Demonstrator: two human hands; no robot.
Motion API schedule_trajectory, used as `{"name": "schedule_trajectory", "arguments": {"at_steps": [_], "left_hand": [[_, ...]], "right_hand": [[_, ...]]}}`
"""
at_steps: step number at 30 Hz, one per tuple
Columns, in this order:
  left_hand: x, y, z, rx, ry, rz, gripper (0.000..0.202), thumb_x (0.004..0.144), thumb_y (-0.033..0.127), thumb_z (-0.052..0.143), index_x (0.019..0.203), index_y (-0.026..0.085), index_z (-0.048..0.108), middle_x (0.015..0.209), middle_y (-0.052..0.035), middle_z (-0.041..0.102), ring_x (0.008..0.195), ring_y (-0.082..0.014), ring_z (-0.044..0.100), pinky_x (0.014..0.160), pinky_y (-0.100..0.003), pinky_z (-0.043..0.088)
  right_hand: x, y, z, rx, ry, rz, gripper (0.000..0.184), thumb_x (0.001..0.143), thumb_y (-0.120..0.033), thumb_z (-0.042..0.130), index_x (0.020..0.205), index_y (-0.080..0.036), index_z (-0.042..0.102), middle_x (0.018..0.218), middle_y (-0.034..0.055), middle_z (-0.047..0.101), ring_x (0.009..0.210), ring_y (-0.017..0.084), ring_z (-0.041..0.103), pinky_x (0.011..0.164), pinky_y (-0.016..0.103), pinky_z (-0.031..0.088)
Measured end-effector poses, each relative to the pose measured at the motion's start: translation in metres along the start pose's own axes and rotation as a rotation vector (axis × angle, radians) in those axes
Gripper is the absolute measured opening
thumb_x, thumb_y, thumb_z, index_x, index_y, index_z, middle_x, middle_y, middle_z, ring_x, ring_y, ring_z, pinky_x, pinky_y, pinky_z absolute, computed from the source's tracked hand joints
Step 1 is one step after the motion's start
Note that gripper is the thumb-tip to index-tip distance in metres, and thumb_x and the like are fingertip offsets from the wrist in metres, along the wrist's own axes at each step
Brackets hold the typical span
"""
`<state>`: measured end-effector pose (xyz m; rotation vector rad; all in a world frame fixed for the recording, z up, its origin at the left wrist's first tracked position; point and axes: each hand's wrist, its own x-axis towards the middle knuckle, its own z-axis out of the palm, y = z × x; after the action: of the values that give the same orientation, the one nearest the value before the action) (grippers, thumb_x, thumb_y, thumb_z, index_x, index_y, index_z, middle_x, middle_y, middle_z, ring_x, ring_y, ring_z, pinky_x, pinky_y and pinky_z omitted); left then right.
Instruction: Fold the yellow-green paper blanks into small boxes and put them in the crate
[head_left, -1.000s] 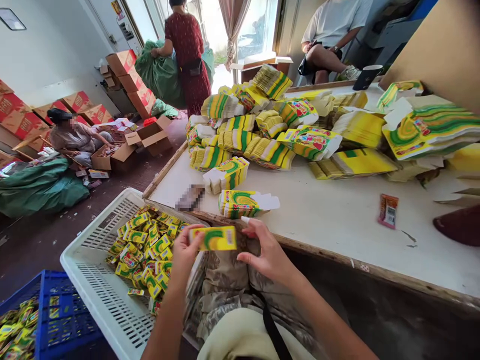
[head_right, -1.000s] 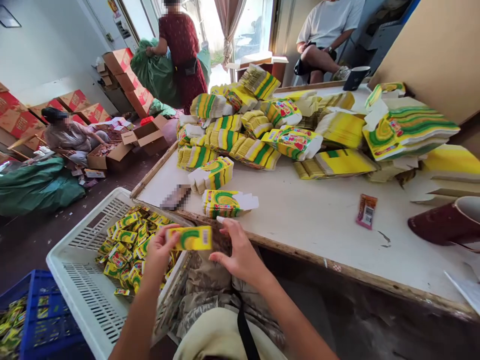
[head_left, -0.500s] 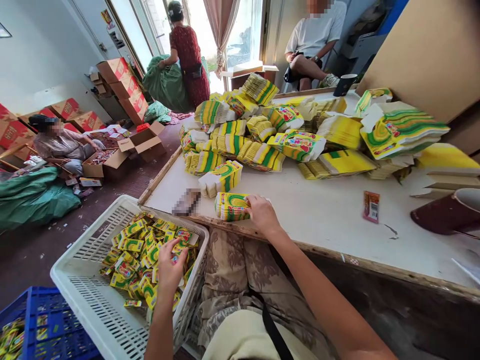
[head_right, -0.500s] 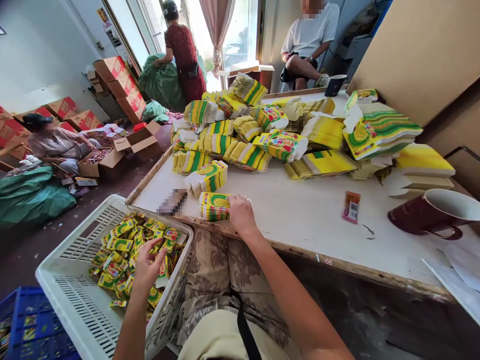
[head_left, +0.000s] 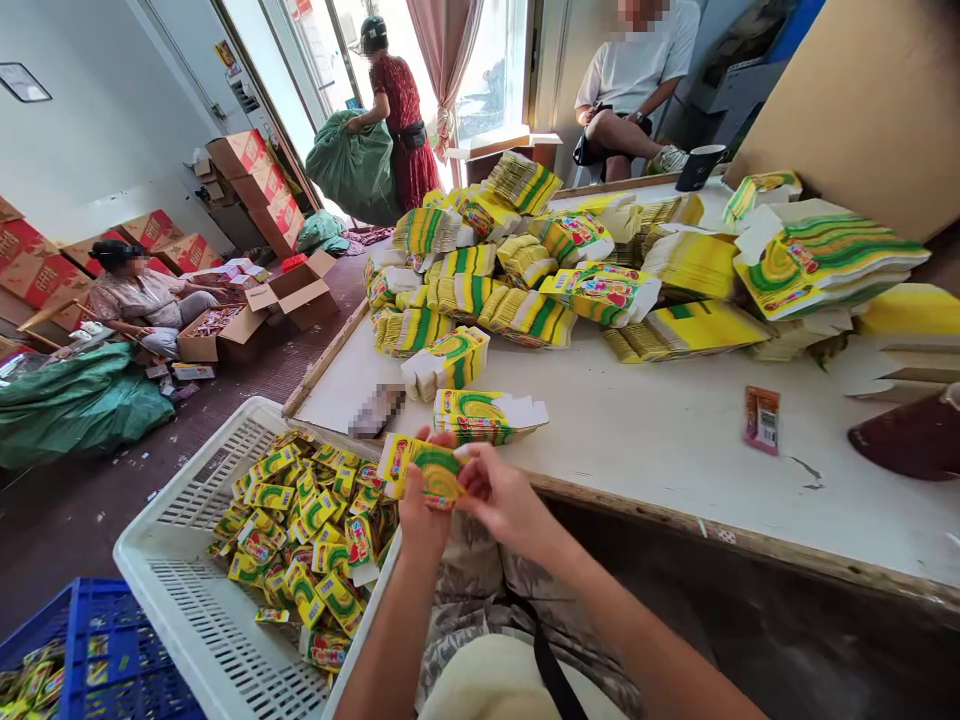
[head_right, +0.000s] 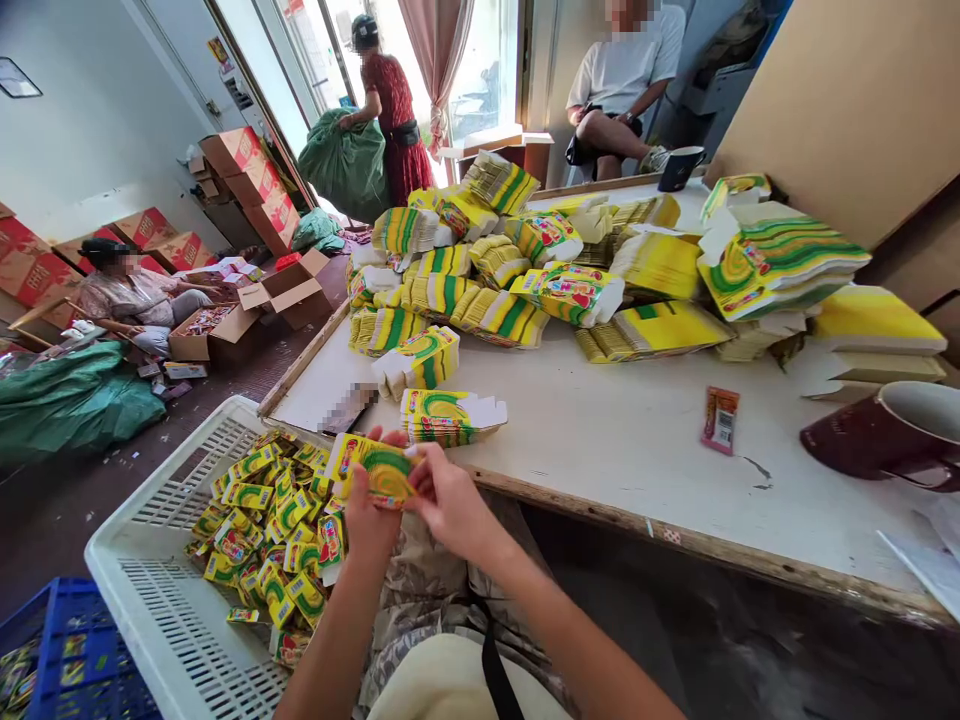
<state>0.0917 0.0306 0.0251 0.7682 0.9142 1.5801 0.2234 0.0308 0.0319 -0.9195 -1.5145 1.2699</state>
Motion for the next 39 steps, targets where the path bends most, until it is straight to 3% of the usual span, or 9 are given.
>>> {"name": "schedule_trajectory", "arguments": {"at_steps": [6,11,16,20,23,25,28,33,39], "left_hand": [[0.003,0.01,0.012,-0.102,0.096,0.112,0.047,0.081,0.069,0.059,0.079,0.022,0.055,0.068,0.003,0.046,0.061,-0.0106,0.05,0.065,-0.023,0.049],[-0.009,0.002,0.001,0.105,0.073,0.078,0.067,0.074,0.086,0.05,0.092,0.023,0.066,0.086,-0.0042,0.064,0.082,-0.0191,0.063,0.078,-0.032,0.054],[-0.012,-0.005,-0.016,0.179,0.188,0.078,0.039,0.069,0.054,0.081,0.087,0.021,0.07,0.087,-0.0021,0.072,0.079,-0.016,0.066,0.079,-0.028,0.054],[-0.012,0.018,-0.029,0.363,0.008,0.136,0.043,0.082,0.052,0.071,0.112,0.021,0.068,0.115,-0.0095,0.072,0.104,-0.0228,0.068,0.092,-0.034,0.053],[-0.014,0.042,-0.032,0.663,-0.208,0.289,0.077,0.076,0.052,0.076,0.142,0.023,0.048,0.148,-0.0136,0.052,0.138,-0.0315,0.046,0.115,-0.046,0.036],[-0.014,0.049,-0.028,0.878,-0.41,0.232,0.098,0.063,0.045,0.087,0.147,0.024,0.042,0.153,-0.0136,0.045,0.143,-0.035,0.04,0.118,-0.049,0.031],[-0.015,0.042,-0.021,0.964,-0.625,0.017,0.085,0.065,0.033,0.085,0.141,0.024,0.047,0.142,-0.0105,0.056,0.129,-0.0316,0.054,0.109,-0.044,0.043],[-0.022,0.022,-0.019,1.069,-0.43,0.017,0.068,0.071,0.026,0.077,0.13,0.022,0.045,0.117,-0.0067,0.068,0.103,-0.0253,0.066,0.089,-0.037,0.053],[-0.033,0.009,-0.019,1.088,-0.56,0.21,0.081,0.071,0.016,0.072,0.14,0.025,0.03,0.137,-0.0133,0.056,0.116,-0.0265,0.062,0.093,-0.039,0.052]], "right_hand": [[-0.023,-0.009,0.028,0.173,-0.054,0.069,0.048,0.07,-0.018,0.077,0.113,-0.023,0.056,0.099,0.0004,0.062,0.091,0.017,0.059,0.082,0.029,0.052],[-0.016,-0.002,0.022,0.228,0.048,0.134,0.033,0.075,-0.023,0.072,0.106,-0.022,0.06,0.085,-0.0022,0.063,0.079,0.016,0.059,0.071,0.027,0.048],[-0.016,0.005,0.003,0.104,0.127,0.024,0.01,0.086,-0.03,0.064,0.088,-0.02,0.065,0.081,0.0005,0.068,0.075,0.017,0.061,0.068,0.028,0.049],[-0.019,0.005,-0.022,-0.293,0.223,-0.193,0.013,0.093,-0.026,0.059,0.089,-0.021,0.07,0.083,0.0035,0.072,0.076,0.019,0.063,0.068,0.031,0.05],[-0.021,-0.003,-0.034,-0.673,0.197,-0.46,0.017,0.097,-0.021,0.055,0.092,-0.023,0.072,0.085,0.0041,0.074,0.082,0.02,0.062,0.079,0.036,0.05],[-0.023,-0.011,-0.033,-0.805,0.097,-0.595,0.019,0.098,-0.02,0.054,0.092,-0.024,0.072,0.081,0.0019,0.073,0.082,0.019,0.061,0.09,0.039,0.048],[-0.027,-0.018,-0.023,-0.797,0.0,-0.654,0.018,0.098,-0.02,0.054,0.103,-0.026,0.07,0.096,0.0024,0.073,0.104,0.021,0.062,0.113,0.046,0.035],[-0.026,0.001,-0.012,-0.395,0.326,-0.311,0.058,0.095,-0.041,0.057,0.148,-0.022,0.039,0.152,0.0154,0.045,0.144,0.031,0.038,0.118,0.054,0.031],[-0.018,0.024,-0.003,0.17,-0.048,0.131,0.049,0.093,-0.057,0.053,0.127,-0.023,0.062,0.123,0.0108,0.069,0.112,0.028,0.066,0.097,0.043,0.055]]}}
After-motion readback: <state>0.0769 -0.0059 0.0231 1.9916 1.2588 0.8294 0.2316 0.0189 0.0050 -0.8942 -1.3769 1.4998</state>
